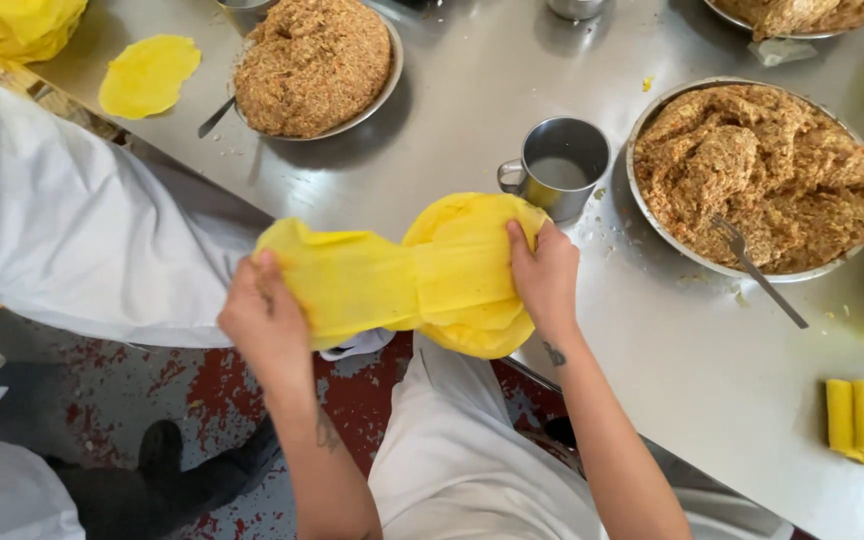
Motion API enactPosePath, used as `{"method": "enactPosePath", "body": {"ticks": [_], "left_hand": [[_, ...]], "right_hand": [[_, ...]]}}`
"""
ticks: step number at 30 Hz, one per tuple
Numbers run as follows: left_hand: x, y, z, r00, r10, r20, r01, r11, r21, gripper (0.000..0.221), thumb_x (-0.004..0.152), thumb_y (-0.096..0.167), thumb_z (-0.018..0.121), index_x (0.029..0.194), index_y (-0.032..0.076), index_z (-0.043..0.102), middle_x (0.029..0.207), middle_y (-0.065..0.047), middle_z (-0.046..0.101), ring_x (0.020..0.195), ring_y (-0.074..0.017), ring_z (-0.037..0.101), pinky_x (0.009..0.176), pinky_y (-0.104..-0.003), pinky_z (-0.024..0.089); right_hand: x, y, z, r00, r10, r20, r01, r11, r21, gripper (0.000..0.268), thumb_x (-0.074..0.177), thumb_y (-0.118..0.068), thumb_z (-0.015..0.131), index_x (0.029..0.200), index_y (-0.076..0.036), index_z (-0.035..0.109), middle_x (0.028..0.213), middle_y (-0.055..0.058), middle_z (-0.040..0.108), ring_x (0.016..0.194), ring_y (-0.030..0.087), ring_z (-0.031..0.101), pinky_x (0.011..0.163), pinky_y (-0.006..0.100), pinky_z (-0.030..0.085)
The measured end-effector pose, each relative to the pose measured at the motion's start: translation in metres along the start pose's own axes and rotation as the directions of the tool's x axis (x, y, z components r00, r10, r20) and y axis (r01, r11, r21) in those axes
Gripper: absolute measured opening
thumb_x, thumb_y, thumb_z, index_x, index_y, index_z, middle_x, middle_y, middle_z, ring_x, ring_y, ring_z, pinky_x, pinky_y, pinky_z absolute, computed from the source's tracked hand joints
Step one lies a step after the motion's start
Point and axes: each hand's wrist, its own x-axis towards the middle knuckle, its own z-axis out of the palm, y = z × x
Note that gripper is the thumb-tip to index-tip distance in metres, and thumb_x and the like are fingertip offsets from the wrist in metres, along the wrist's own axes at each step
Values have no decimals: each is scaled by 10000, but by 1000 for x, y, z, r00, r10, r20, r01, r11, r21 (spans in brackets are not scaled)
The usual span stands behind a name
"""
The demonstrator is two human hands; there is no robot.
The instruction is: Rolling lumpia by placing meat filling onto wrappers and rolling them tightly.
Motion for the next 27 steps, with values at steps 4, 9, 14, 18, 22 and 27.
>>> {"method": "enactPosePath", "body": {"ticks": [4, 9, 14, 18, 22, 27], "left_hand": [[18, -59, -20, 979, 138, -148, -124, 988, 96, 272, 1228, 95, 528, 1022, 28, 693, 668, -80, 596, 643, -232, 675, 650, -328, 535], [-28, 28, -15, 942, -79, 325, 140, 976, -168, 211, 1117, 57, 458, 1040, 48, 654, 835, -69, 642, 862, -256, 719, 859, -383, 580], [-69, 58, -11, 700, 400, 592, -132, 887, -443, 253, 1069, 159, 518, 1166, 0, 689, 645, 11, 583, 462, -71, 408, 420, -232, 324], [-84, -8, 24, 557, 617, 555, 473, 314, -823, 630, 1175, 455, 495, 1427, -115, 587, 1479, -211, 620, 1260, -290, 652, 1091, -382, 515], [-99, 21, 56, 390, 722, 571, 818, 13, -575, 888, 996, 769, 135, 829, 41, 615, 1308, -192, 711, 918, -215, 678, 830, -357, 546], [-124, 45, 60, 205, 353, 913, 693, 606, -390, 504, 875, -42, 779, 1295, 54, 517, 988, -105, 735, 790, -118, 666, 703, -212, 531]], "right_hand": [[-4, -19, -11, 1000, -13, 1, 13, 996, -84, 376, 1051, -309, 678, 913, 41, 677, 685, 273, 673, 763, 543, 701, 626, 576, 518], [-49, -82, -54, 968, -225, 114, 235, 968, -90, 723, 903, -125, 810, 1519, 18, 459, 1309, 277, 522, 1249, 542, 571, 1070, 597, 500], [-120, -29, -88, 949, -220, 227, 179, 965, 189, 691, 805, -176, 825, 1405, 29, 550, 1294, 165, 629, 1130, 292, 598, 973, 391, 507], [-167, 57, -92, 890, 223, 397, -441, 641, 629, 580, 895, -64, 685, 1442, 72, 549, 1300, 217, 729, 1114, 297, 699, 948, 398, 566], [-142, 8, -124, 946, 28, 324, -297, 477, 827, 241, 859, 114, 616, 1082, 24, 617, 950, 76, 654, 812, 134, 589, 739, 244, 485], [-138, -15, -167, 958, 174, 229, -216, 961, 171, 129, 820, 21, 780, 943, -7, 806, 753, 29, 760, 600, 113, 585, 565, 225, 478]]}}
